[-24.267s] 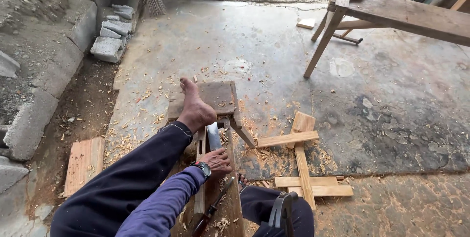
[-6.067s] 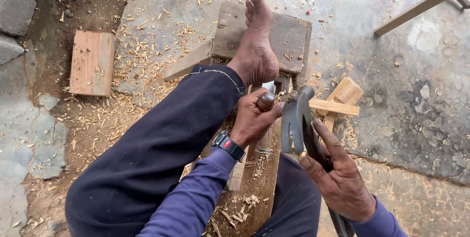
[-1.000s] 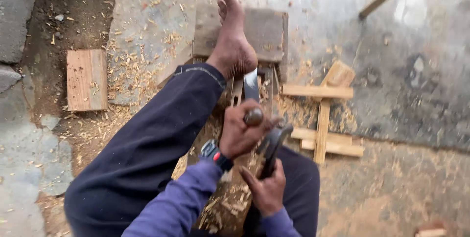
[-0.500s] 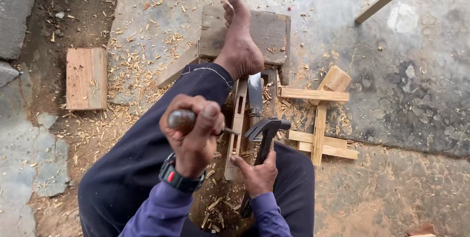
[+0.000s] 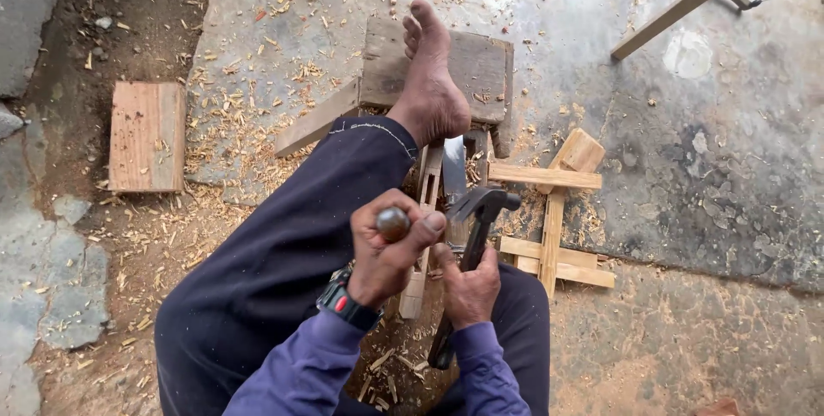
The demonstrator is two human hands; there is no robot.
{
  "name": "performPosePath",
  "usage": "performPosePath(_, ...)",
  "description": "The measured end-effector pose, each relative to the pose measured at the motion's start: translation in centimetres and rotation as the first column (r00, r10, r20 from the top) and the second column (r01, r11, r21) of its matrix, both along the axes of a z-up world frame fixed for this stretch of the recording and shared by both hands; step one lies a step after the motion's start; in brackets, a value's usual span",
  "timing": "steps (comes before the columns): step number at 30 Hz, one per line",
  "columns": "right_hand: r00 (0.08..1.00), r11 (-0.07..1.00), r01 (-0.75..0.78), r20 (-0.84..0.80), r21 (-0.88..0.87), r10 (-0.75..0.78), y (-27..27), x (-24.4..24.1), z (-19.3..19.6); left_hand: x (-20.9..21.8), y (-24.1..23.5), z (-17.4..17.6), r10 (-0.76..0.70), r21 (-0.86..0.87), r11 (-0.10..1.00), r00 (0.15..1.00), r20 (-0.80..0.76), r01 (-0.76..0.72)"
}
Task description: The person sits on the ground and uses a hammer to strike a chisel, carving a groove into a piece of wood held between their legs. The left foot rests on the wood to keep it steady while the right hand repeatedly hammers the chisel.
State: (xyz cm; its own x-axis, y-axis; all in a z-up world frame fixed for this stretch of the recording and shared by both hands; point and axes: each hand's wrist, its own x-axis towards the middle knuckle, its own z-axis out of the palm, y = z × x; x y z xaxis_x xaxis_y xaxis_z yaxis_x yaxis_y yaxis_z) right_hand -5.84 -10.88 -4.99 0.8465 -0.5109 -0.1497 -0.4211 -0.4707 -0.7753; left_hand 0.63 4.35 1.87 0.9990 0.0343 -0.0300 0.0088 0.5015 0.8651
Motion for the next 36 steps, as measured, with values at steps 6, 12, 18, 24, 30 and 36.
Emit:
performPosePath(6, 0.997, 0.989, 0.06, 0.043, 0.137, -0.067, -3.2, -2.2, 1.6, 0.3, -1.8, -1.7, -0.093, 0.159, 0.982, 0.995, -0.044, 0.099)
performPosePath(12, 0.991, 0.988, 0.045, 0.119, 0.148, -0.062, -3.7, -4.1, 4.3, 0.4, -2.0, -2.1, -0.109, 0.22, 0.97, 0.994, 0.007, 0.105)
performPosePath(18, 0.98, 0.958, -0.006, 0.193, 0.288, -0.052, -3.6, -4.6, 7.1, 0.4, -2.8, -2.9, -0.115, 0.311, 0.945, 0.992, 0.042, 0.097)
performPosePath(24, 0.941, 0.855, -0.275, 0.308, 0.44, 0.144, -4.9, -2.3, 14.4, 0.1, -3.6, -2.1, -0.234, 0.333, 0.918, 0.972, 0.018, 0.215)
performPosePath(30, 0.799, 0.801, -0.578, 0.306, 0.154, 0.517, -6.0, -0.6, 20.2, 0.3, -3.6, -2.3, -0.258, 0.466, 0.859, 0.966, 0.031, 0.214)
performPosePath(36, 0.572, 0.572, -0.82, -0.033, -0.01, 0.82, -5.0, 1.7, 21.3, 0.0, -3.5, -4.9, -0.21, 0.611, 0.79, 0.918, 0.337, -0.043)
